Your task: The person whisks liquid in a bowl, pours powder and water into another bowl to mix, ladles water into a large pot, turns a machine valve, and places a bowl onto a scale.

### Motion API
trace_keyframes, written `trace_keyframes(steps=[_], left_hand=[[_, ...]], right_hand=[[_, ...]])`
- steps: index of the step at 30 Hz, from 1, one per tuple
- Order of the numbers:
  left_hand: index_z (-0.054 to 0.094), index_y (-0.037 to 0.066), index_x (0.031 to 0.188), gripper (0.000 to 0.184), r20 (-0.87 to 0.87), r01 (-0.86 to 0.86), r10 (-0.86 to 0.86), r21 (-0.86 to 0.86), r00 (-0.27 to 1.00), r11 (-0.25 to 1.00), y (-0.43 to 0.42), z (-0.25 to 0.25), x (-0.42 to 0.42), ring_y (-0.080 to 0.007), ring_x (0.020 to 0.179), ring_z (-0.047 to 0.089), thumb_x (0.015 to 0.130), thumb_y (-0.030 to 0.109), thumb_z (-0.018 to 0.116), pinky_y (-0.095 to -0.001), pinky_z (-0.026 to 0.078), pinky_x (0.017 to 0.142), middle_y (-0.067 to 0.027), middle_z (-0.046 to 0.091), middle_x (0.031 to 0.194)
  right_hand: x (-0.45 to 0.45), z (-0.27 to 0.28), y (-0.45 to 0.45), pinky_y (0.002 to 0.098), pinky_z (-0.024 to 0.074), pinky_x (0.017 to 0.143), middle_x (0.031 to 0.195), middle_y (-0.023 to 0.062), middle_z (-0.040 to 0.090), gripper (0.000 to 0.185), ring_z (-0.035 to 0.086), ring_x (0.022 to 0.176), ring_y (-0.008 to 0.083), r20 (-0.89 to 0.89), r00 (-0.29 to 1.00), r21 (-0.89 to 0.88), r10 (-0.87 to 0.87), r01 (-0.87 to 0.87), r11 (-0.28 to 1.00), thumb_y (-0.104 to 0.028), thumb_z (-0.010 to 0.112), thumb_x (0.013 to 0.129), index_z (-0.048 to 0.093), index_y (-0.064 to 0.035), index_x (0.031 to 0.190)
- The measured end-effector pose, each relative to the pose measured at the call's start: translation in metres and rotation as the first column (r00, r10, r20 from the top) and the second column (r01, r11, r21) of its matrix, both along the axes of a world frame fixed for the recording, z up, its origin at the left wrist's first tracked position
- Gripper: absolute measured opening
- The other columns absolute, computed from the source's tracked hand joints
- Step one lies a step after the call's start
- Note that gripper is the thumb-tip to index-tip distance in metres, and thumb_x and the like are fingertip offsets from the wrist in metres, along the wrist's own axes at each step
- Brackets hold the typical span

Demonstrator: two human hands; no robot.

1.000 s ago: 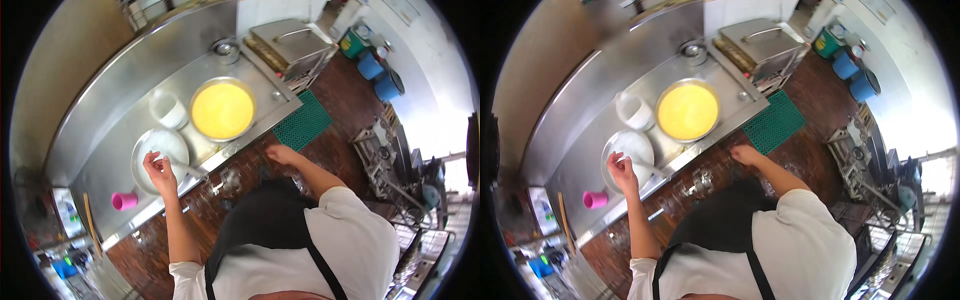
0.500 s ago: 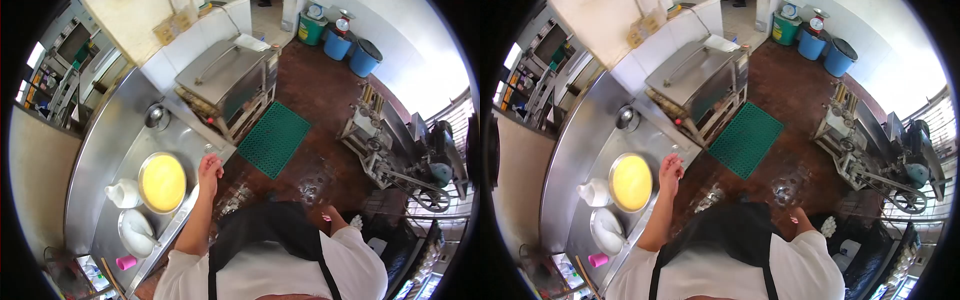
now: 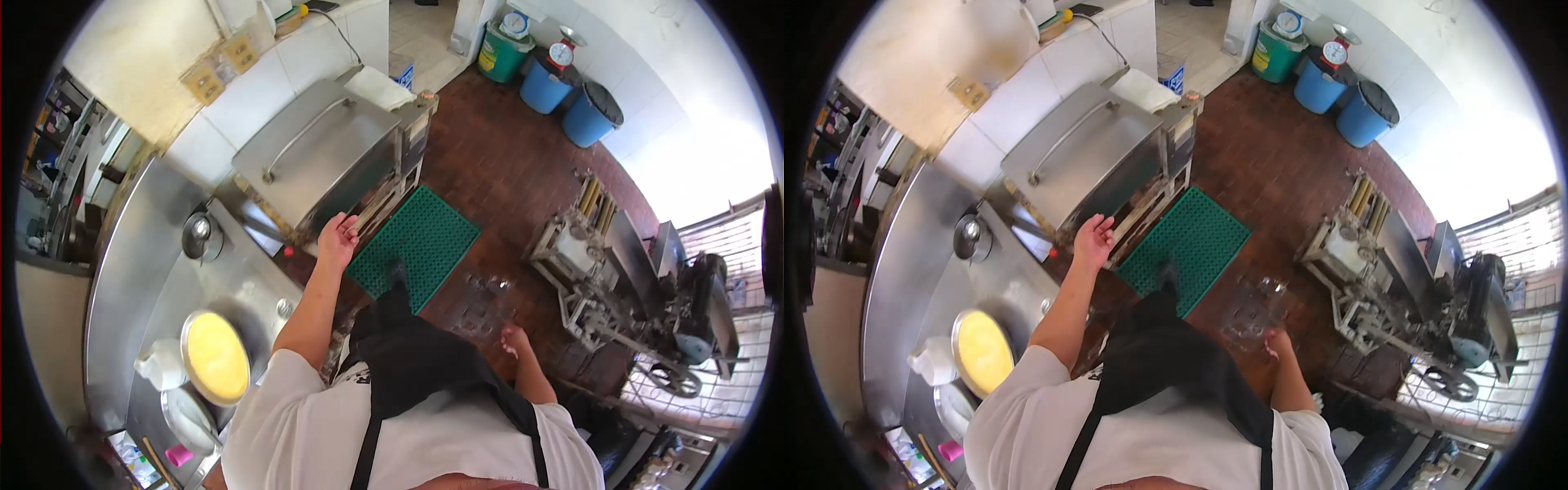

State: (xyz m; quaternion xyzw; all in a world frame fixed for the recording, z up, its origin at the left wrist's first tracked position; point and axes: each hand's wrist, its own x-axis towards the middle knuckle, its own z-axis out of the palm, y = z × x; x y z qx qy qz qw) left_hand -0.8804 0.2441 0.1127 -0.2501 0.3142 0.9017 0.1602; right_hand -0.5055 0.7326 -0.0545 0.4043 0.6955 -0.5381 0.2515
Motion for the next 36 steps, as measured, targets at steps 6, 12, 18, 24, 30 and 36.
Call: trace_keyframes(steps=[6,12,18,24,30,36], left_hand=[[0.050,0.007,0.115,0.038,0.208,-0.315,0.340,-0.144,0.917,0.938,0.023,-0.065,-0.124,-0.0228,0.072,0.059,0.091,0.034,0.063,-0.0331,0.046,0.056,-0.0111,0.060,0.097],[0.054,0.008,0.100,0.026,0.293,-0.567,0.614,-0.233,0.733,0.790,0.034,-0.083,-0.160,-0.0210,0.069,0.058,0.092,0.031,0.061,-0.0311,0.045,0.060,-0.0071,0.059,0.084],[0.054,0.008,0.086,0.017,0.243,-0.624,0.696,-0.315,0.676,0.716,0.038,-0.085,-0.166,-0.0175,0.060,0.057,0.090,0.024,0.059,-0.0267,0.044,0.048,-0.0042,0.055,0.069],[0.049,0.012,0.072,0.019,0.212,-0.833,0.863,-0.235,0.459,0.501,0.046,-0.069,-0.179,-0.0128,0.047,0.045,0.087,0.019,0.059,-0.0246,0.041,0.044,0.0009,0.044,0.056],[0.051,0.010,0.071,0.018,-0.142,-0.879,0.934,-0.407,0.329,0.248,0.023,0.046,-0.216,-0.0126,0.044,0.042,0.085,0.017,0.061,-0.0245,0.031,0.038,-0.0009,0.051,0.061],[0.060,0.003,0.078,0.016,-0.410,-0.877,0.810,-0.412,0.419,0.245,-0.040,0.134,-0.298,-0.0130,0.055,0.054,0.087,0.014,0.067,-0.0250,0.041,0.047,-0.0045,0.060,0.069]], right_hand=[[-0.015,0.013,0.072,0.0355,0.0298,0.037,0.056,0.0062,0.048,0.024,0.041,0.040,0.0226,0.232,0.960,-0.247,0.158,-0.099,0.964,-0.027,0.044,0.089,0.053,-0.0150,0.070],[-0.113,0.062,0.098,0.0342,0.0291,0.040,0.059,0.0013,0.042,0.024,0.039,0.045,0.0204,0.125,0.981,-0.178,0.146,-0.122,0.976,-0.033,0.042,0.088,0.046,-0.0200,0.068],[-0.260,-0.007,0.219,0.0327,0.0345,0.038,0.062,0.0050,0.054,0.018,0.048,0.046,0.0191,0.159,0.986,-0.173,0.040,-0.013,0.985,-0.016,0.042,0.089,0.058,-0.0143,0.081],[-0.495,0.010,0.321,0.0308,0.0335,0.038,0.067,0.0040,0.059,0.011,0.050,0.046,0.0144,0.056,0.918,0.050,0.393,-0.396,0.917,-0.008,0.054,0.087,0.063,-0.0143,0.088],[-0.654,0.035,0.350,0.0268,0.0401,0.041,0.070,0.0036,0.061,0.022,0.052,0.048,0.0131,-0.267,0.740,0.390,0.617,-0.502,0.772,-0.003,0.054,0.086,0.062,-0.0076,0.106],[-0.694,0.028,0.326,0.0271,0.0443,0.045,0.074,0.0057,0.062,0.028,0.058,0.056,0.0142,-0.156,0.942,-0.362,0.296,-0.333,0.870,-0.006,0.062,0.082,0.060,-0.0052,0.110]])
